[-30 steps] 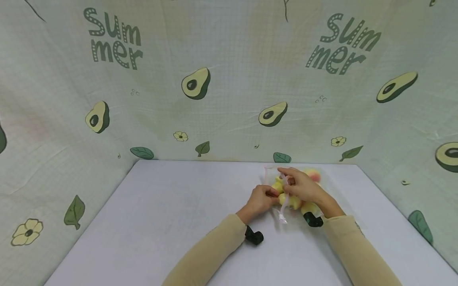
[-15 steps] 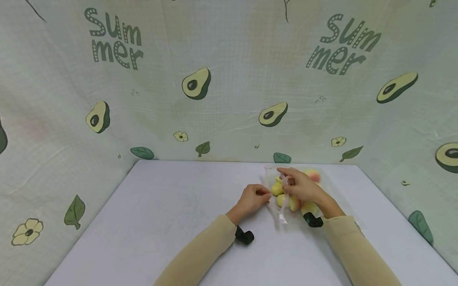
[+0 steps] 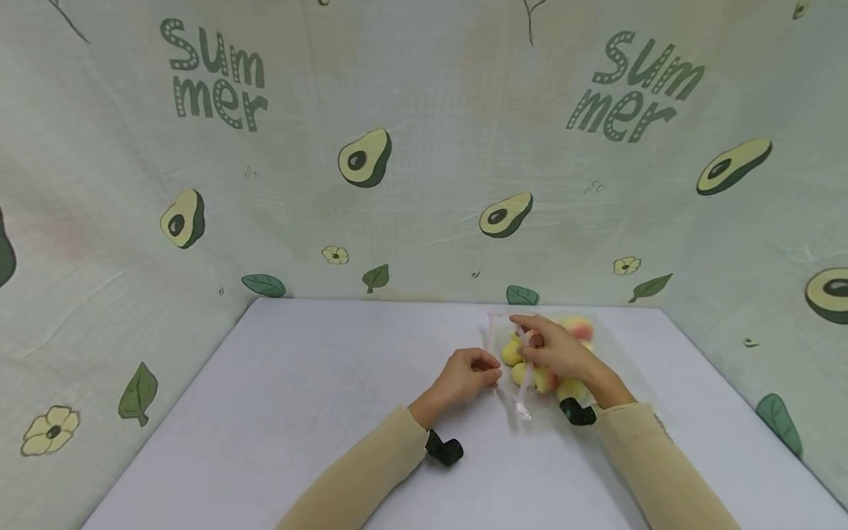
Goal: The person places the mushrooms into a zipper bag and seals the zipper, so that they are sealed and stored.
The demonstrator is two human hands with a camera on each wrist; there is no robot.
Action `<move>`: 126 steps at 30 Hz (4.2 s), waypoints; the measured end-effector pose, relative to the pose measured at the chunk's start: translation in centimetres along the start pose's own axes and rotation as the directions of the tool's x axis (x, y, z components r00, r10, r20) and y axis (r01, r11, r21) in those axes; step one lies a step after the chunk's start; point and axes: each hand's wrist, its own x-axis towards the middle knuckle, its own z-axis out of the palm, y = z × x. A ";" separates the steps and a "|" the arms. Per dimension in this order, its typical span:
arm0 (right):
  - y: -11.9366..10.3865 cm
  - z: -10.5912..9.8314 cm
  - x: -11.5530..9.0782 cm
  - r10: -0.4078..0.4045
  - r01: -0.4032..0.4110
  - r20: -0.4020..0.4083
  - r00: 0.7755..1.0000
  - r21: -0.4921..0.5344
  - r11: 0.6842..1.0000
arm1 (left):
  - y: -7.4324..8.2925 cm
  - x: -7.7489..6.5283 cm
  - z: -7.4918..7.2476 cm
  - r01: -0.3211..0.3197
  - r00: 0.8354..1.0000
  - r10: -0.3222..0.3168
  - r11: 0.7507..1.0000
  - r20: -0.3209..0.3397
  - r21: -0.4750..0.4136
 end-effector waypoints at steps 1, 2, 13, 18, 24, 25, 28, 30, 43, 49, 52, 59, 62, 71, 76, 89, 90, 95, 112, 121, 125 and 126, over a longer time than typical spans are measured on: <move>0.0 0.1 0.0 -0.001 0.001 0.002 1.000 0.003 1.000 | 0.0 -0.2 -0.1 -0.002 1.000 0.002 1.000 0.005 -0.003; 0.0 0.2 0.0 -0.002 0.002 0.004 1.000 0.003 1.000 | 0.1 -0.3 -0.1 -0.003 1.000 0.003 1.000 0.008 -0.006; -0.6 0.4 0.1 0.001 -0.001 -0.005 1.000 0.016 1.000 | 0.9 -1.6 -0.5 -0.045 0.999 0.044 0.998 0.025 0.037; -0.5 0.6 0.1 -0.007 0.007 0.006 1.000 0.031 0.999 | 1.0 -2.2 -0.1 -0.064 0.997 0.059 0.994 0.053 0.083; -0.5 0.5 -0.1 -0.046 0.046 -0.014 0.999 0.018 0.999 | 1.0 -2.5 0.4 -0.103 0.989 0.088 0.987 0.118 0.124; -0.5 0.4 -0.1 -0.048 0.048 -0.017 0.999 0.017 0.999 | 1.0 -2.5 0.5 -0.113 0.986 0.093 0.983 0.141 0.141; -0.7 0.4 0.0 -0.054 0.055 -0.014 0.998 0.012 0.998 | 0.9 -2.7 0.5 -0.129 0.972 0.085 0.972 0.218 0.197; -0.7 0.3 0.0 -0.060 0.060 -0.013 0.998 -0.001 0.998 | 1.0 -2.8 0.6 -0.119 0.961 0.058 0.969 0.270 0.216; -1.4 -0.1 -0.6 -0.112 0.111 -0.011 0.994 -0.059 0.992 | 1.5 -3.3 1.6 -0.101 0.952 0.046 0.980 0.304 0.169; -1.6 -0.1 -1.3 -0.152 0.149 -0.019 0.988 -0.097 0.984 | 1.5 -3.8 1.5 -0.066 0.941 0.038 0.995 0.337 0.073; -1.6 -0.1 -1.8 -0.168 0.165 -0.018 0.986 -0.098 0.981 | 1.4 -4.0 1.5 -0.048 0.948 0.039 0.999 0.317 0.020; -1.3 0.0 -3.1 -0.235 0.229 -0.042 0.971 -0.118 0.966 | 1.2 -4.1 1.9 -0.077 0.926 0.106 0.993 0.362 -0.095; -1.2 0.3 -3.7 -0.282 0.272 -0.073 0.957 -0.126 0.954 | 1.1 -4.0 2.3 -0.080 0.925 0.106 0.993 0.366 -0.086; -1.1 0.9 -4.7 -0.383 0.368 -0.127 0.915 -0.128 0.921 | 1.1 -3.5 2.8 -0.031 0.952 0.048 0.998 0.302 -0.063; -0.9 1.0 -5.0 -0.407 0.388 -0.131 0.904 -0.148 0.910 | 1.1 -3.2 2.6 -0.011 0.961 0.041 0.994 0.274 -0.109; -0.9 1.6 -6.0 -0.503 0.476 -0.174 0.847 -0.175 0.862 | 0.5 -1.8 0.9 0.026 0.965 0.045 0.963 0.257 -0.268; -0.8 1.7 -6.1 -0.505 0.477 -0.174 0.845 -0.178 0.860 | 0.4 -1.8 0.8 0.028 0.965 0.044 0.963 0.260 -0.269; -1.0 2.3 -6.4 -0.540 0.515 -0.173 0.824 -0.173 0.840 | 0.4 -1.9 0.6 0.032 0.959 0.051 0.958 0.280 -0.285; -1.3 3.0 -7.3 -0.584 0.546 -0.152 0.798 -0.230 0.806 | 0.7 -1.9 0.3 0.027 0.957 0.050 0.966 0.287 -0.257; -1.0 3.1 -7.3 -0.553 0.513 -0.122 0.824 -0.250 0.821 | 1.0 -1.8 0.4 0.021 0.955 0.063 0.960 0.289 -0.278; -0.7 3.4 -7.2 -0.555 0.517 -0.111 0.824 -0.254 0.818 | 1.1 -1.7 0.4 0.017 0.955 0.069 0.958 0.288 -0.285; -0.7 3.4 -7.2 -0.560 0.522 -0.109 0.821 -0.255 0.814 | 1.1 -1.7 0.4 0.017 0.955 0.070 0.958 0.290 -0.287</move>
